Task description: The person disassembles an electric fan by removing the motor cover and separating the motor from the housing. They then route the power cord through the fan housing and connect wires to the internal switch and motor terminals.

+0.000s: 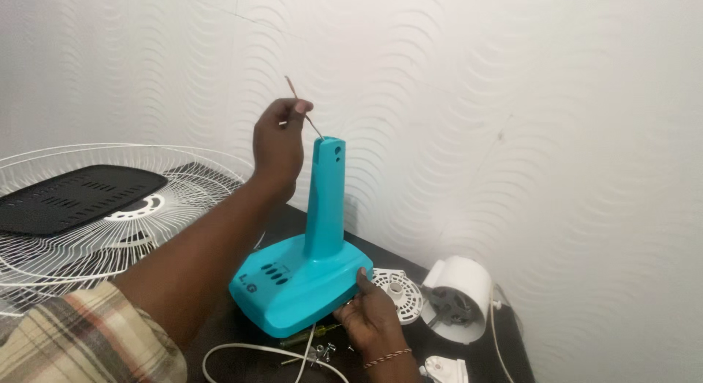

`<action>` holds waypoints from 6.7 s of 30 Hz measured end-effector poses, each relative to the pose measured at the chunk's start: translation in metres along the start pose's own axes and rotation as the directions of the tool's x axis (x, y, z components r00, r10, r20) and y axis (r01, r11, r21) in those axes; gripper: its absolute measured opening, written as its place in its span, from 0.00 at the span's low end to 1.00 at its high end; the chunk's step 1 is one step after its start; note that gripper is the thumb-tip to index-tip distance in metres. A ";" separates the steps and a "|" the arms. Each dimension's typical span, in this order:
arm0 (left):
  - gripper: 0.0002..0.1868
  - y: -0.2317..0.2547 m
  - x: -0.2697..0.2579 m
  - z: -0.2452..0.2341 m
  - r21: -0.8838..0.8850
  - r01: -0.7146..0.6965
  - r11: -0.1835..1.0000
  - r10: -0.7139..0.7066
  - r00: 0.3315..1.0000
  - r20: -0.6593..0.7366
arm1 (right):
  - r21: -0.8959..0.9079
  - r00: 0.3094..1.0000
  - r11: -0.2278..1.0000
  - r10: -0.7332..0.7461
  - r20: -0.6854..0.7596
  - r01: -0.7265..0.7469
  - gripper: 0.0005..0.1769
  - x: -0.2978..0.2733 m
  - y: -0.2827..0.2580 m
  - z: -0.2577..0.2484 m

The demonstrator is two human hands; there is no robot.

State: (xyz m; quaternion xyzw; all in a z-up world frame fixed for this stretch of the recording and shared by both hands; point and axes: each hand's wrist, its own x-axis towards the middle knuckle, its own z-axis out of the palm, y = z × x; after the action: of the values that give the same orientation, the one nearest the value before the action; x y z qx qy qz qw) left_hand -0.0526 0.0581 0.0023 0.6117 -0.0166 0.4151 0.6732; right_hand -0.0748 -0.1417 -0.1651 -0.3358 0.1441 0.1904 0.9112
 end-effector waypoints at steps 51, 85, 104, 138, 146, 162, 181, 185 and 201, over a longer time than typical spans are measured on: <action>0.73 -0.079 -0.133 -0.107 0.242 -0.229 0.943 0.113 0.902 0.417 | 0.169 0.888 0.942 -0.331 0.318 0.291 0.12 -0.014 -0.018 0.002; 0.35 -0.106 -0.121 -0.090 0.521 0.248 0.817 -0.407 0.888 0.216 | -0.252 0.771 0.738 -0.634 0.060 0.626 0.26 -0.037 -0.070 -0.014; 0.31 -0.120 -0.129 -0.090 0.693 0.194 0.694 -0.392 0.910 0.138 | -0.565 0.675 0.472 -0.705 0.219 0.677 0.17 -0.025 -0.057 -0.028; 0.21 -0.119 -0.123 -0.092 0.686 0.077 0.724 -0.324 0.915 0.239 | -0.905 0.826 -0.397 -0.452 0.337 0.153 0.19 -0.066 -0.075 -0.046; 0.23 -0.122 -0.124 -0.094 0.680 0.044 0.732 -0.281 0.928 0.244 | -0.766 0.927 -0.609 -0.130 0.352 0.206 0.25 -0.077 -0.048 -0.042; 0.23 -0.110 -0.122 -0.096 0.659 0.074 0.748 -0.335 0.899 0.280 | -0.938 0.775 -0.319 -0.556 0.300 0.134 0.30 -0.048 -0.073 -0.018; 0.24 -0.119 -0.124 -0.095 0.655 0.048 0.754 -0.277 0.928 0.250 | -0.582 0.791 0.565 -0.557 0.255 0.585 0.28 -0.047 -0.046 -0.038; 0.24 -0.116 -0.126 -0.096 0.664 -0.005 0.748 -0.219 0.942 0.254 | -0.487 0.760 0.593 -0.580 0.293 0.641 0.29 -0.051 -0.042 -0.037; 0.31 -0.067 -0.183 -0.074 0.631 -0.579 0.517 0.468 0.808 0.357 | -0.248 0.750 0.714 -0.573 0.332 0.655 0.26 -0.050 -0.032 -0.021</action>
State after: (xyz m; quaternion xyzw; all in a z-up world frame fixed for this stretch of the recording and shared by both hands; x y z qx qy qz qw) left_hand -0.1694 0.0280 -0.1677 0.8168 -0.0855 0.5263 0.2204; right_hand -0.1075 -0.1909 -0.1437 -0.4961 -0.1194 -0.0653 0.8575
